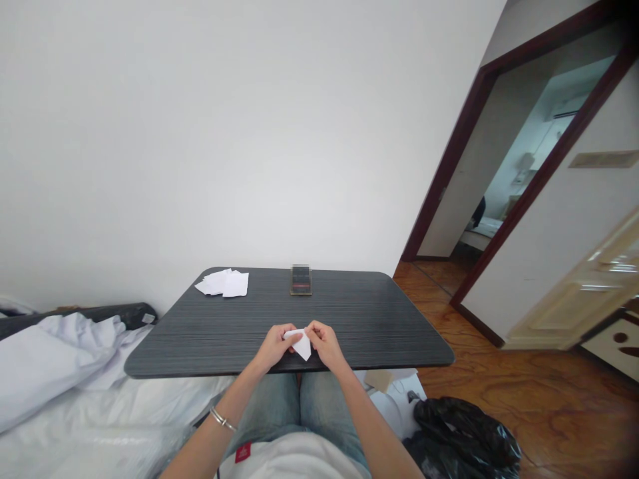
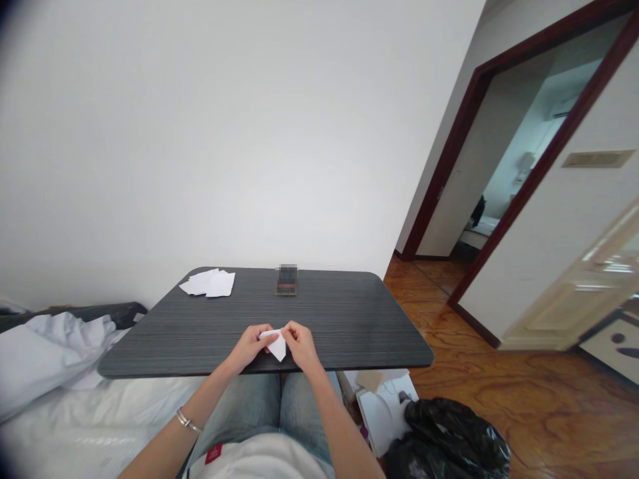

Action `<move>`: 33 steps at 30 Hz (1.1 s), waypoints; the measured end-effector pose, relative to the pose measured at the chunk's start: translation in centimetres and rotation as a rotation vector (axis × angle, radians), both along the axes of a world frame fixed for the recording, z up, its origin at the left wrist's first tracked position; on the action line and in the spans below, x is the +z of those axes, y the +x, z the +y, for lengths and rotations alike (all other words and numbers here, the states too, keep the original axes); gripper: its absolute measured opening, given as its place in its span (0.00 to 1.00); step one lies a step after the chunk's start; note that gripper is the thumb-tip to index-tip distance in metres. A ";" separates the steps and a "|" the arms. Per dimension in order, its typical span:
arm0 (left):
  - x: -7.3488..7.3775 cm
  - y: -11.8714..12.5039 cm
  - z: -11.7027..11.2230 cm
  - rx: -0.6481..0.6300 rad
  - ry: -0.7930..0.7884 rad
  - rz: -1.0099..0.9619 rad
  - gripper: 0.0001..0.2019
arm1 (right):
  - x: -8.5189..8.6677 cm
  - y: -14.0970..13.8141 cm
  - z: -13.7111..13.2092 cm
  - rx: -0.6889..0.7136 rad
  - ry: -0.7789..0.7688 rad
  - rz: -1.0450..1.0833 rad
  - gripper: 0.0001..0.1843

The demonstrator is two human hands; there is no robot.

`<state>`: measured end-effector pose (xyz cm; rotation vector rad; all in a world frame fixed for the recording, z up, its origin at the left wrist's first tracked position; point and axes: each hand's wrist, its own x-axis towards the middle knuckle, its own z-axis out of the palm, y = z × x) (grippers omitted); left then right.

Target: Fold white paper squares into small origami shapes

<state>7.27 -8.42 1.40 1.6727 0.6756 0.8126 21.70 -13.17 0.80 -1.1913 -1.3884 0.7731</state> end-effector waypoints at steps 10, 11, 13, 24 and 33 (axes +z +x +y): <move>-0.4 0.3 0.4 -0.065 -0.057 -0.065 0.16 | -0.1 -0.1 -0.1 -0.048 0.025 0.019 0.12; -0.5 0.4 0.4 -0.075 -0.062 -0.067 0.16 | -0.1 -0.1 -0.1 -0.058 0.028 0.018 0.12; -0.5 0.4 0.4 -0.092 -0.069 -0.071 0.16 | -0.1 -0.1 -0.1 -0.074 0.030 0.023 0.12; -0.5 0.3 0.4 -0.032 -0.059 -0.084 0.17 | -0.1 -0.1 0.2 -0.009 -0.007 0.046 0.11; 0.2 0.0 -0.1 0.025 -0.015 -0.003 0.15 | -0.5 0.1 0.4 -0.074 -0.016 0.051 0.12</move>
